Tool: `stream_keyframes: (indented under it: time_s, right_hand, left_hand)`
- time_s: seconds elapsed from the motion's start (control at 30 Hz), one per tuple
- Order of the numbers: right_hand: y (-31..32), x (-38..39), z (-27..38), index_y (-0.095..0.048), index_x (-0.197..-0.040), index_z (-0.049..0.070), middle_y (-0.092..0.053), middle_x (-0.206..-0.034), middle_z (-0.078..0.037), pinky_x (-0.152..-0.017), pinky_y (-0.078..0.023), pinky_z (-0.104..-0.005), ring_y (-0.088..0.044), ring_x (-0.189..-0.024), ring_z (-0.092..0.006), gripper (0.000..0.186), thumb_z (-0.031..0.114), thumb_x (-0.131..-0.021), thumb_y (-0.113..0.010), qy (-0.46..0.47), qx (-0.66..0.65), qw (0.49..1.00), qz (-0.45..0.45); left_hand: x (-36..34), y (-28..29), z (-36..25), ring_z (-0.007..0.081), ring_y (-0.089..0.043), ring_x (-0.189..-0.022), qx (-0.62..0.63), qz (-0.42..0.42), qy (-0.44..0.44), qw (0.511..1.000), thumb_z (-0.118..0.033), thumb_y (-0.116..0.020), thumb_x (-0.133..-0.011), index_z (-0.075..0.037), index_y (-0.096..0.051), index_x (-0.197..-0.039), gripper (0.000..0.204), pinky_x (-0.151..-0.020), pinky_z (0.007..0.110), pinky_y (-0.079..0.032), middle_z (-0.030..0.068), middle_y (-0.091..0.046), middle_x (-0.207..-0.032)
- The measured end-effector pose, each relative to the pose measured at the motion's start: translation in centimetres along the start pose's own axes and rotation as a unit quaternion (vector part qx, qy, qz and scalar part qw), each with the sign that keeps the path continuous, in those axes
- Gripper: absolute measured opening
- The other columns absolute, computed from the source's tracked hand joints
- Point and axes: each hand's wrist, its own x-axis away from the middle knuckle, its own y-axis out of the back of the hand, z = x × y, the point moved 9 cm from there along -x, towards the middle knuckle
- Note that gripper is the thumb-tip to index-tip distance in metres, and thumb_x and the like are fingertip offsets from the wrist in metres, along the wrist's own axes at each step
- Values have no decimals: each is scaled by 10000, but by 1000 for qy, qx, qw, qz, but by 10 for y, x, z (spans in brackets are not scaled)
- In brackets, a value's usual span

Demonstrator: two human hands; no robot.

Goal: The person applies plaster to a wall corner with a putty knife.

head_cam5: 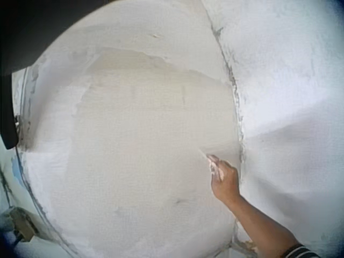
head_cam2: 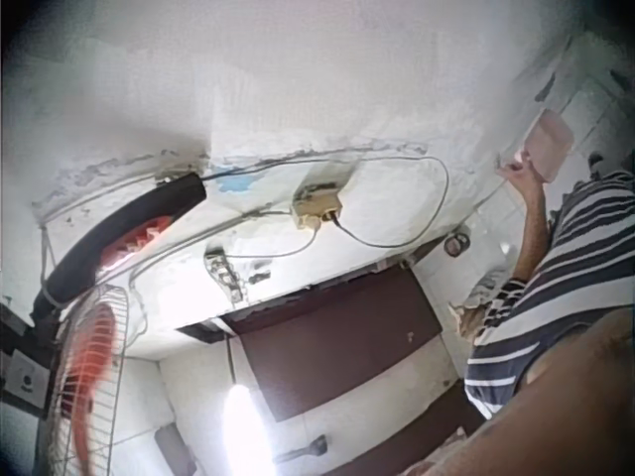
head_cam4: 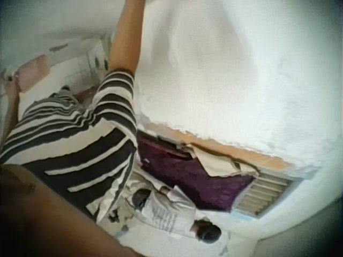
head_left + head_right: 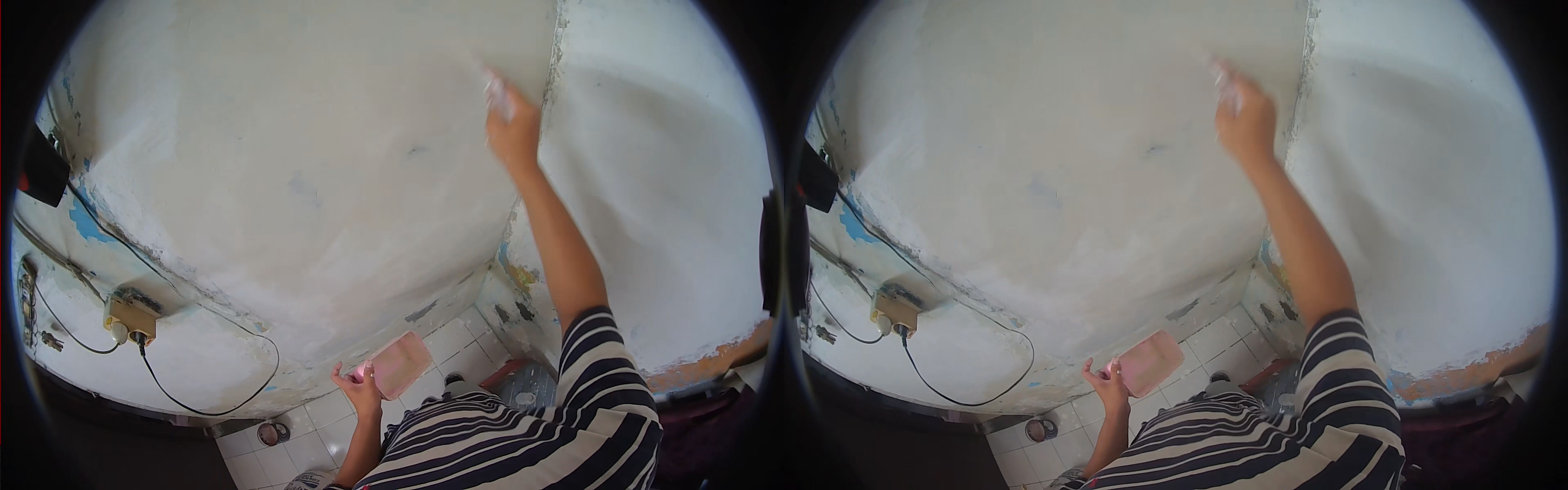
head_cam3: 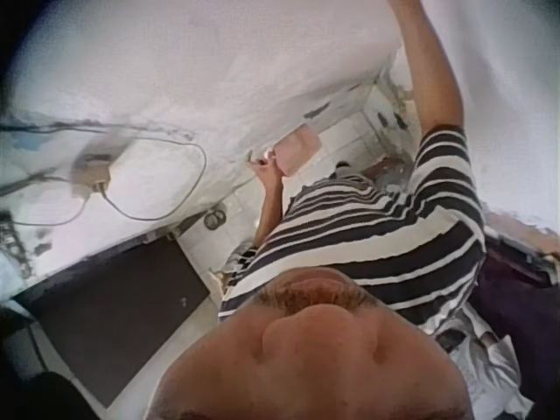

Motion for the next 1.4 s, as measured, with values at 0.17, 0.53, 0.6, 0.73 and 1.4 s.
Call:
stream_keyframes:
  time_s: [0.17, 0.53, 0.6, 0.73, 1.4]
  right_hand:
    - [-15, -20, 6, -686, -1306, 168, -720, -1169, -159, -881, -555, -427, -683, -1026, -361, 517, 0, -825, -602, 125, 75, 989, -34]
    - [-23, 67, 3, -719, -1168, 40, -742, -1043, -146, -888, -548, -338, -716, -976, -200, 325, -36, -881, -587, 45, -94, 987, 123]
    - [11, -9, 5, -724, -1163, 34, -749, -952, -148, -833, -549, -299, -706, -874, -149, 285, 8, -912, -590, -16, -28, 999, 4]
    - [-2, -56, -34, -672, -1295, 108, -740, -1111, -183, -912, -565, -416, -717, -1027, -351, 494, -37, -827, -609, -22, 81, 996, 37]
    - [-37, 21, -11, -620, -1375, 120, -635, -1382, -158, -1070, -491, -422, -590, -1294, -358, 550, -40, -850, -595, 88, -42, 995, 14]
  left_hand:
    - [4, 6, 5, 155, -518, -843, 11, -1, 43, 999, -166, -802, -890, -100, -260, -1460, 789, -731, 305, -444, 72, -512, -944]
    - [-10, -10, -23, 134, -500, -810, -2, 13, 4, 1000, -145, -764, -918, -105, -263, -1460, 739, -705, 283, -428, 57, -515, -914]
    - [-8, -4, -17, 146, -497, -820, 12, 4, 20, 1000, -140, -783, -899, -90, -267, -1454, 759, -719, 293, -423, 58, -509, -912]
    - [2, -4, -9, 141, -492, -812, 14, 8, 40, 999, -132, -777, -902, -101, -271, -1451, 747, -723, 287, -424, 48, -494, -908]
    - [2, -4, 7, 104, -496, -750, -15, 0, 32, 999, -183, -742, -948, -126, -254, -1456, 706, -615, 257, -421, 48, -518, -893]
